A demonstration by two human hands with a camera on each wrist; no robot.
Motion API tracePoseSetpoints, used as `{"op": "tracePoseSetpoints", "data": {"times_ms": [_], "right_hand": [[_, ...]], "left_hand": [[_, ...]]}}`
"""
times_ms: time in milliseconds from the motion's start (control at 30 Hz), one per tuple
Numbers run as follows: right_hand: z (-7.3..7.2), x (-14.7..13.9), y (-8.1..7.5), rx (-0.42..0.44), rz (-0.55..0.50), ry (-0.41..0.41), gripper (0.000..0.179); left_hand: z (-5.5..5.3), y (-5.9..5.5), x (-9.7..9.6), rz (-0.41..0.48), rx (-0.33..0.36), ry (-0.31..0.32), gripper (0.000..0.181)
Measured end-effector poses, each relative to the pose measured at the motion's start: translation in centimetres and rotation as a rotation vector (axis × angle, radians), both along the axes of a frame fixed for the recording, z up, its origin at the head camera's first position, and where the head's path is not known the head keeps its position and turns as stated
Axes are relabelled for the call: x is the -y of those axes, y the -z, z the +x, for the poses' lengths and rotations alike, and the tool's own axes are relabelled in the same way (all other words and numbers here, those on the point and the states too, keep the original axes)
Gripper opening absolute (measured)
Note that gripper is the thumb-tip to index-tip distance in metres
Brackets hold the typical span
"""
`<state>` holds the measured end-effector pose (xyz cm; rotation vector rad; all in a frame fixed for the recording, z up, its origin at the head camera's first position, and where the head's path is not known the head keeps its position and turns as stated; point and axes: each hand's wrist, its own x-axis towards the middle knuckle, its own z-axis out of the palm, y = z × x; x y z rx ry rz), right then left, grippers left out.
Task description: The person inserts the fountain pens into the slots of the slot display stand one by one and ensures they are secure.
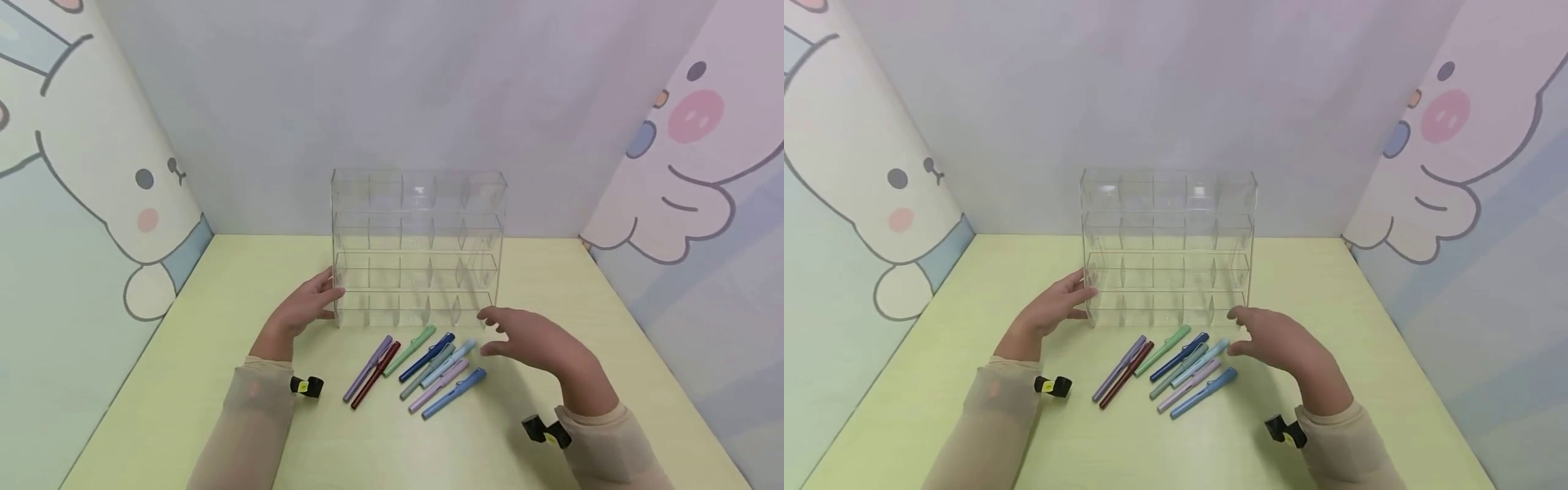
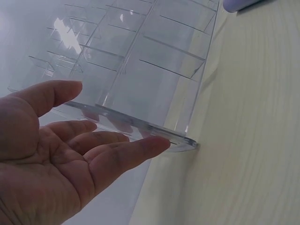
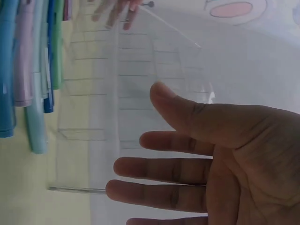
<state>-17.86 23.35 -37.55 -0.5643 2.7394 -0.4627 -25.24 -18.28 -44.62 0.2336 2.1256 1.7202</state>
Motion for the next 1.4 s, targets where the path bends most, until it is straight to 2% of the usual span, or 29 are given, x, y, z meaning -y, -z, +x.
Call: {"op": "tracePoseSetpoints", "data": {"times_ms": [133,333,567,667,900,1000,1100,1400], "right_hand": [[0.1,0.5,1.5,0.019,0.033,-0.039,0.048],[0.5,0.8,3.5,0.025,0.096,-0.078,0.038],[1.1,1.3,5.4,-0.036,0.162,-0.170,0.030],[1.2,1.4,6.0,-0.059,0.175,-0.185,0.028],[0.9,1.4,7.1,-0.202,0.209,-0.267,0.024],[0.9,1.2,7.4,-0.235,0.198,-0.305,0.023],[0.8,1.0,7.3,-0.211,0.167,-0.307,0.022],[0.5,0.2,6.1,-0.045,0.064,-0.265,0.020]], "left_hand": [[-0.1,-0.1,0.1,-0.008,0.002,-0.006,0.071],[-0.1,-0.1,0.0,-0.009,0.000,-0.002,0.071],[0.2,-0.2,-0.1,-0.014,0.009,-0.005,0.071],[0.2,-0.1,-0.1,-0.010,0.001,0.002,0.071],[0.1,-0.1,-0.1,-0.003,-0.006,0.007,0.072],[0.1,0.0,-0.2,0.002,-0.007,0.010,0.072],[0.1,0.0,-0.2,-0.001,-0.010,0.010,0.072],[0.1,0.0,-0.1,-0.008,-0.011,0.007,0.070]]}}
